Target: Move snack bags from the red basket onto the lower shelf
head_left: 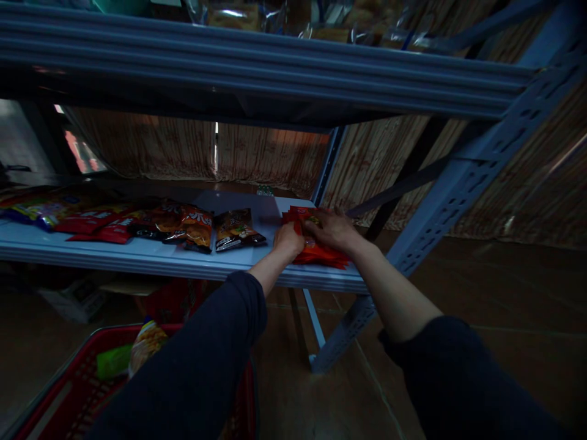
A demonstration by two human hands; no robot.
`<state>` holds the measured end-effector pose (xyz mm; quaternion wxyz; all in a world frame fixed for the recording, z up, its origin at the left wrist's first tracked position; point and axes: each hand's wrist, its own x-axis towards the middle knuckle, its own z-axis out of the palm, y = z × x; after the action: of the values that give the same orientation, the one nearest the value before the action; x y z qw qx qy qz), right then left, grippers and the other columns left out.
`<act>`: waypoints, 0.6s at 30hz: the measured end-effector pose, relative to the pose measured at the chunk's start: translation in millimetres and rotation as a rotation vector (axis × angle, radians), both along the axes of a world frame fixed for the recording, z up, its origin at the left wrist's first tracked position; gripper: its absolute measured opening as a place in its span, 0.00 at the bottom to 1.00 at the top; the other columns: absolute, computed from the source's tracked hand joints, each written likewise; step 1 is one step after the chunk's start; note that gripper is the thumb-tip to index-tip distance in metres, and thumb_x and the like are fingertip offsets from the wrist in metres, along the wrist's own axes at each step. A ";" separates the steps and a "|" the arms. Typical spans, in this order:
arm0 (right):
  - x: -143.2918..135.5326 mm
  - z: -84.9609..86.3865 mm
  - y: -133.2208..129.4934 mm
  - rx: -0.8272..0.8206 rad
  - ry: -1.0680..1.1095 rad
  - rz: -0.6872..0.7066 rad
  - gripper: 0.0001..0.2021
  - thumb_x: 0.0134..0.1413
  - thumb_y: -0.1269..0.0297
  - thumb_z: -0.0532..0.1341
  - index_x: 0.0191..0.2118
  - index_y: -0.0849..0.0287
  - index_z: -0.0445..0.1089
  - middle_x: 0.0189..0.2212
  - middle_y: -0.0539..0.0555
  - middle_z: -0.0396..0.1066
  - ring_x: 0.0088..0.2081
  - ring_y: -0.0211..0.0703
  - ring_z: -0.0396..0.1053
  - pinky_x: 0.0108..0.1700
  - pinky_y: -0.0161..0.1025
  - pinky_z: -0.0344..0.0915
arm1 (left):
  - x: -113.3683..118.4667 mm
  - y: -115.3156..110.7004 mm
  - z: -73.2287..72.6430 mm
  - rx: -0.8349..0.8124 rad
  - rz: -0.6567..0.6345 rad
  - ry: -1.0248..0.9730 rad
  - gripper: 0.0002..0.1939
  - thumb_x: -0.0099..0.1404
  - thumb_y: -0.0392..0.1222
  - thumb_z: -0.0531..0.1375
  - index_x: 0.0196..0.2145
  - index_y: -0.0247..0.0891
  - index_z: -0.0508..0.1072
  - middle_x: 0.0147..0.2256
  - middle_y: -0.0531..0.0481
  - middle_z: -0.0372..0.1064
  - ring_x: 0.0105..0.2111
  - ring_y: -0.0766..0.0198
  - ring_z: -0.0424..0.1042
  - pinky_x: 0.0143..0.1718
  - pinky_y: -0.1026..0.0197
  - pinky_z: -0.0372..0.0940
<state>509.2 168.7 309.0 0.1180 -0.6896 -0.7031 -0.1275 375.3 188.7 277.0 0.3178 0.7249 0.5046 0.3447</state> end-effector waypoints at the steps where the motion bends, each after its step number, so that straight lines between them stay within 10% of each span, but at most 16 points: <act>1: -0.5 -1.8 7.1 -0.032 0.000 0.017 0.25 0.55 0.50 0.47 0.54 0.55 0.60 0.55 0.57 0.62 0.57 0.54 0.56 0.59 0.55 0.42 | 1.1 0.2 -0.6 0.016 0.000 0.010 0.17 0.54 0.42 0.59 0.42 0.37 0.72 0.43 0.42 0.72 0.44 0.58 0.69 0.44 0.63 0.61; 18: 15.2 -20.5 29.4 -0.221 0.118 0.064 0.31 0.53 0.40 0.40 0.56 0.51 0.58 0.58 0.53 0.59 0.57 0.53 0.56 0.58 0.49 0.52 | 11.0 4.9 -21.5 0.081 -0.023 -0.073 0.24 0.61 0.41 0.48 0.55 0.35 0.62 0.55 0.40 0.59 0.56 0.57 0.58 0.56 0.59 0.52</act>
<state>524.4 198.1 288.5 0.0864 -0.6820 -0.7262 -0.0048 386.3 193.6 255.6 0.3107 0.7299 0.4698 0.3874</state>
